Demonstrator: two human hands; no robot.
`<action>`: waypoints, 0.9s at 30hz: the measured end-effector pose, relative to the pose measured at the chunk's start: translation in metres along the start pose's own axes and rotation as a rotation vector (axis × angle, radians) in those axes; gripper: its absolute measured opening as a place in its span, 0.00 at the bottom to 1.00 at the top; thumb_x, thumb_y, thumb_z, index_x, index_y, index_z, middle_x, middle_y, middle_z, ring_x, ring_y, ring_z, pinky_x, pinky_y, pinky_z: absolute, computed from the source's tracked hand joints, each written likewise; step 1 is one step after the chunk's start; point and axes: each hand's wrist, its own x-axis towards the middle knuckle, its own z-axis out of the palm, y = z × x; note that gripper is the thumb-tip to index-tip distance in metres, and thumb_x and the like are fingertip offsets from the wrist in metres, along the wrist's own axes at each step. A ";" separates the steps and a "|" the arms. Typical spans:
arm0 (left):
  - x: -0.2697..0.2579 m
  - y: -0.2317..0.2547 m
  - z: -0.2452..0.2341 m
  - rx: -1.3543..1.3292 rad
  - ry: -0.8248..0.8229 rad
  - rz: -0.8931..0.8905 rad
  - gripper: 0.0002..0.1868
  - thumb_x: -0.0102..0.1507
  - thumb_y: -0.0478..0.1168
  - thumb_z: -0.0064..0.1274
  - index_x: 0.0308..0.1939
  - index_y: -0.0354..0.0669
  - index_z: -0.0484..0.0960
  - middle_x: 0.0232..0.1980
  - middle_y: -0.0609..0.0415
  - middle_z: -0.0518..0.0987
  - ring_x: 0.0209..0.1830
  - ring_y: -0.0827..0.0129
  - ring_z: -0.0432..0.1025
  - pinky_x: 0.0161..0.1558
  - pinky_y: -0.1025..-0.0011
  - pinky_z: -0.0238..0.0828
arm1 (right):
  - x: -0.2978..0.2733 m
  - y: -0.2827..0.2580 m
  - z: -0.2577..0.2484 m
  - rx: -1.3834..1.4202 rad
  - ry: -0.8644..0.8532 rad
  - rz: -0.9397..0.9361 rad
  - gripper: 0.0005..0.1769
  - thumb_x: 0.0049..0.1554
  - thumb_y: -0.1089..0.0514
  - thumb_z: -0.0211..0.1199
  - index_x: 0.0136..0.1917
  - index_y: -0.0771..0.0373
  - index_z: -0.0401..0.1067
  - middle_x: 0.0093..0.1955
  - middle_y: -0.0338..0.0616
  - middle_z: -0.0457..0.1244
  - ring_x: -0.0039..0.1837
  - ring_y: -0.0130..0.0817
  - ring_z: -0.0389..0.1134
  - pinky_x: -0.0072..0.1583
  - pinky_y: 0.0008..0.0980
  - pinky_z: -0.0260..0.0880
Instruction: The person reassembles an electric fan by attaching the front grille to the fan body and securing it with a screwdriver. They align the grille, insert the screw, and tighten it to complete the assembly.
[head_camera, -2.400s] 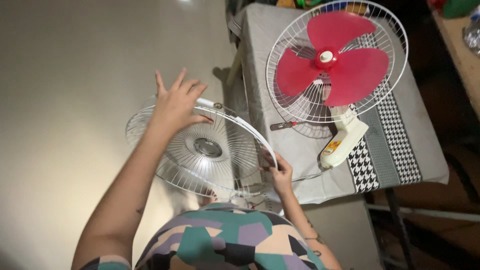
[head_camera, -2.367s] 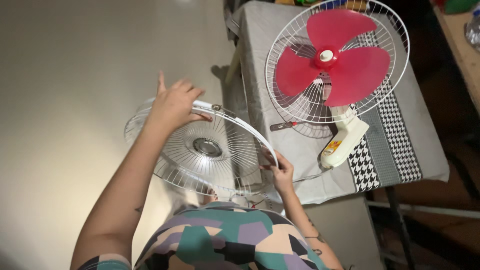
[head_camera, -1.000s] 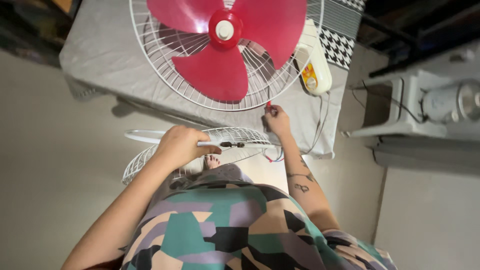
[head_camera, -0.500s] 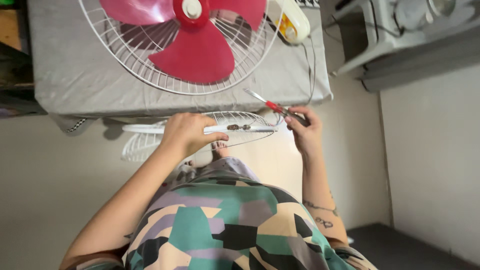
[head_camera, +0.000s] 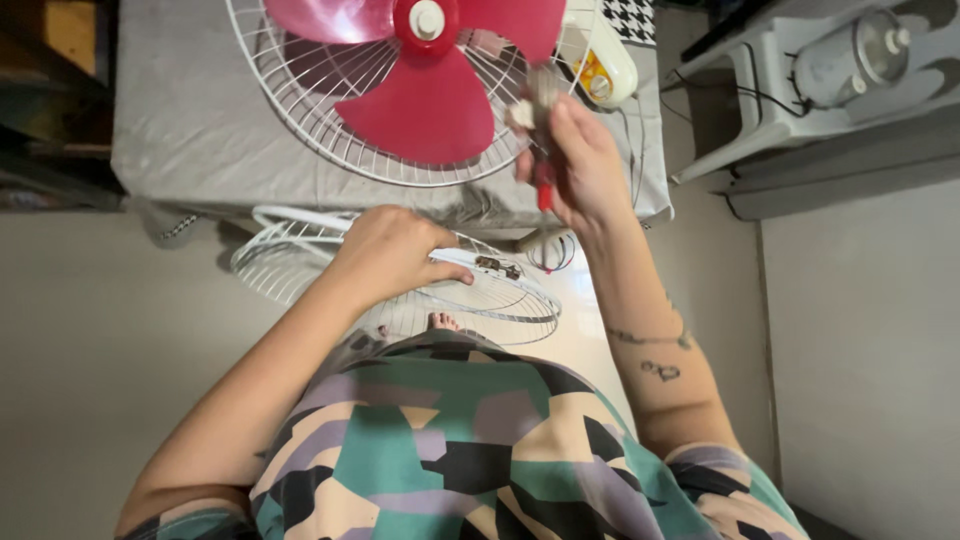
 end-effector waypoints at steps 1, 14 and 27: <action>0.001 0.001 -0.001 0.000 -0.011 0.002 0.22 0.50 0.64 0.66 0.34 0.54 0.90 0.26 0.49 0.82 0.30 0.51 0.77 0.36 0.55 0.72 | 0.008 -0.001 0.008 0.066 -0.024 0.065 0.24 0.72 0.56 0.54 0.75 0.71 0.61 0.60 0.55 0.66 0.46 0.36 0.70 0.49 0.34 0.73; 0.005 0.000 0.018 -0.011 0.054 -0.035 0.21 0.49 0.62 0.67 0.34 0.54 0.90 0.26 0.50 0.83 0.31 0.53 0.78 0.36 0.56 0.72 | -0.009 -0.007 0.017 -1.012 -0.313 0.081 0.23 0.55 0.52 0.79 0.50 0.67 0.70 0.40 0.36 0.55 0.43 0.24 0.53 0.45 0.29 0.57; 0.024 -0.012 0.058 -0.037 0.367 0.141 0.17 0.49 0.43 0.71 0.37 0.47 0.81 0.23 0.53 0.79 0.27 0.56 0.76 0.38 0.59 0.70 | -0.082 0.054 -0.010 -1.347 -0.036 -0.155 0.19 0.42 0.62 0.75 0.48 0.59 0.76 0.45 0.45 0.70 0.46 0.39 0.70 0.51 0.33 0.71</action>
